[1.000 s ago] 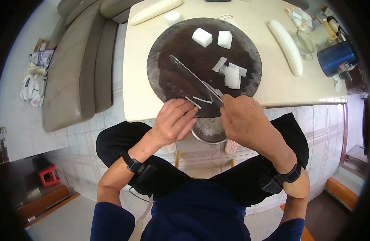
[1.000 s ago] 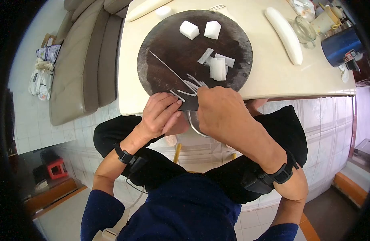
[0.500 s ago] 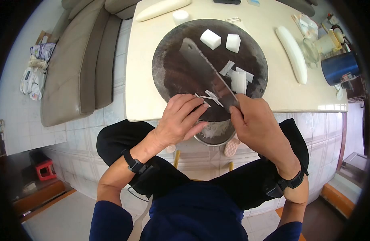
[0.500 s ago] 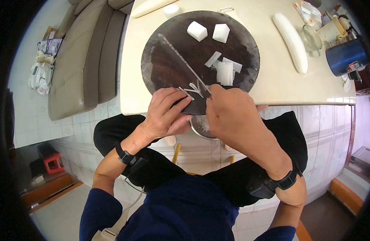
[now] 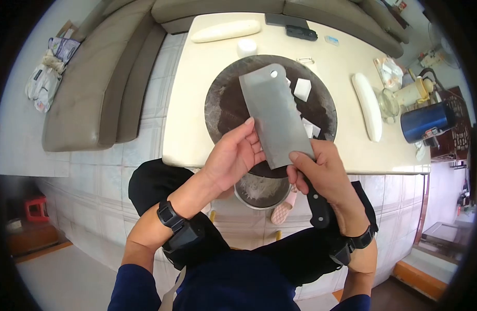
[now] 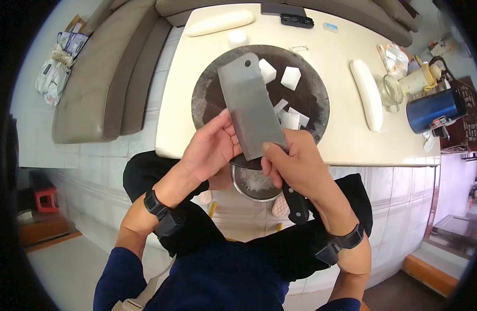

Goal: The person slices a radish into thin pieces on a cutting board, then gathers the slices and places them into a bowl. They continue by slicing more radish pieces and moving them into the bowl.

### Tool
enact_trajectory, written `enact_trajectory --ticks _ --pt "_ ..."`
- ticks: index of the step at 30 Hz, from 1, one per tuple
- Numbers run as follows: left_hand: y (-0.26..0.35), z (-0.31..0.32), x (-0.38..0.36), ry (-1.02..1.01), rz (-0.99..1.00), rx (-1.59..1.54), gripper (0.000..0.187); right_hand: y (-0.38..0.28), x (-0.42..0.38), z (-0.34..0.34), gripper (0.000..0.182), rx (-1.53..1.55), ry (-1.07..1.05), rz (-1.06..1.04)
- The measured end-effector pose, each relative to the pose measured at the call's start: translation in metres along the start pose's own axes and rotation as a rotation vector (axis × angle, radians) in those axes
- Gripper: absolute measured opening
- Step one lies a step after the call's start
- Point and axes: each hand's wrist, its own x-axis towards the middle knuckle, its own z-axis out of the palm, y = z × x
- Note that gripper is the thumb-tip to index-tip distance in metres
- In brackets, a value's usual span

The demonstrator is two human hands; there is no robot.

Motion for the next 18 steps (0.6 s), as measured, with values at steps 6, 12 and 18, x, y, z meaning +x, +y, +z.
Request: enact_trajectory --ticks 6,12,18 --pt "-0.004 -0.014 0.000 0.060 -0.022 -0.080 0.035 0.011 0.009 0.008 0.019 0.010 0.021 0.000" --pt "-0.003 -0.023 -0.008 0.206 0.037 0.012 0.026 0.009 0.000 0.010 0.021 -0.012 0.095 0.025" --pt "0.006 -0.017 -0.010 0.355 0.105 0.317 0.024 0.005 -0.036 -0.003 0.018 0.007 0.288 0.029"
